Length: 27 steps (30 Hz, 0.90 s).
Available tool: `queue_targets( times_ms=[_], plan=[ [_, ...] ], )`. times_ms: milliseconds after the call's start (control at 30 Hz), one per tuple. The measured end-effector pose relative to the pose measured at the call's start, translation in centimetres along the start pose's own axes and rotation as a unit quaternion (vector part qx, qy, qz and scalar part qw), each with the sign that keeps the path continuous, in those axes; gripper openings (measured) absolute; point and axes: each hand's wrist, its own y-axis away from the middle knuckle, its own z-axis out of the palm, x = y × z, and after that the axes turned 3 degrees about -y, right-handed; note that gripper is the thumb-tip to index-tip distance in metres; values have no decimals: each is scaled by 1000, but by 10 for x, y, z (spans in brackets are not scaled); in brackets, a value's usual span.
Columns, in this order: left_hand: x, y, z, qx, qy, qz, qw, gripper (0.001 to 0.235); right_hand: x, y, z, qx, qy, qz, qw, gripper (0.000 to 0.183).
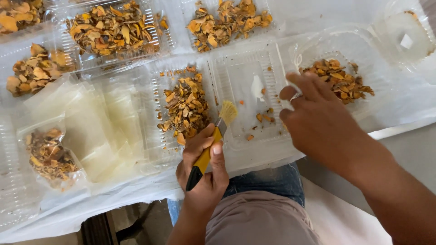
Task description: The person sits on the floor with a tray of dried mushroom pieces on their lap. They use a yellow brush to sweep the pieces into a pile and then pick them up by hand to transfer them into a clear plastic bag.
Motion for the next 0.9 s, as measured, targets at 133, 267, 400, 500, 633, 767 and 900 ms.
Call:
queue_targets(
  times_ms=[133,267,400,500,633,767,900],
  plan=[
    [-1,2,2,-3,4,-4,1000,16,-4,-7,12,9,-59,-38,998,26],
    [-3,3,1,-3,6,-4,1000,16,1,-4,-4,63,-73,-17,995,28],
    [-2,2,1,1,15,-7,1000,17,0,-1,11,42,23,5,999,16],
    [-2,2,1,4,17,-1,1000,15,-2,-9,12,75,-30,-47,996,25],
    [-2,2,0,-1,5,5,1000,15,2,-6,-1,63,-73,-24,995,26],
    [-3,1,-1,-5,7,2,1000,16,2,-7,6,83,-45,-41,995,25],
    [-3,5,1,3,22,-4,1000,17,2,-30,-3,67,-108,-4,992,43]
  ],
)
